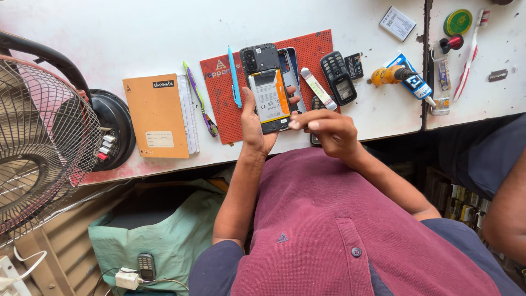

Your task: The person pries open the back cover of a smartphone using a thin card, removes the battery, and works on the internal components with a screwdriver. They hand cash to a customer across the bench, then press buttons on a feature phone to test it.

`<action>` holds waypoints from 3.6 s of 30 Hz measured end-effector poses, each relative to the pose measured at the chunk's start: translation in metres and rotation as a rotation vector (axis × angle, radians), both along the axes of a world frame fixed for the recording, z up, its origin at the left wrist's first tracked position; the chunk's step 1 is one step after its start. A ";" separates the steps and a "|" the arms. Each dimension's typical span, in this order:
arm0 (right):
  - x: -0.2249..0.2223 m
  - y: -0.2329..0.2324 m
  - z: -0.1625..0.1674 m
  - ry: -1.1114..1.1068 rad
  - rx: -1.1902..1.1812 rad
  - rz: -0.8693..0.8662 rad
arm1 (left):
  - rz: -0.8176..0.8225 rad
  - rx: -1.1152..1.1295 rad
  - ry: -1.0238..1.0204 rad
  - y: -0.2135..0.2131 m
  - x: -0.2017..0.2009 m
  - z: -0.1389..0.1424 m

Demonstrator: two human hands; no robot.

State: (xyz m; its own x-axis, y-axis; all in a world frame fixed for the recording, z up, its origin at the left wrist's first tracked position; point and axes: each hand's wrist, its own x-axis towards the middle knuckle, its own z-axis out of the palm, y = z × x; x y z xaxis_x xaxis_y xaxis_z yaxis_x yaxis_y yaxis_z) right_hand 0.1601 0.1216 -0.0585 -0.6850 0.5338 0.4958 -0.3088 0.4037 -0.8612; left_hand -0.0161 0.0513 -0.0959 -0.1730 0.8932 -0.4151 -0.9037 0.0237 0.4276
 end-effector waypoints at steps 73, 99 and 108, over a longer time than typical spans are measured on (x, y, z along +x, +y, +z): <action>-0.018 0.019 -0.008 -0.565 -0.128 -0.312 | 0.173 -0.056 0.227 -0.009 -0.013 -0.009; -0.020 0.009 -0.011 0.067 -0.036 -0.073 | 0.104 0.081 0.092 -0.007 -0.004 0.014; -0.017 0.008 -0.027 0.005 0.158 -0.145 | 0.113 0.052 0.048 -0.006 -0.002 0.006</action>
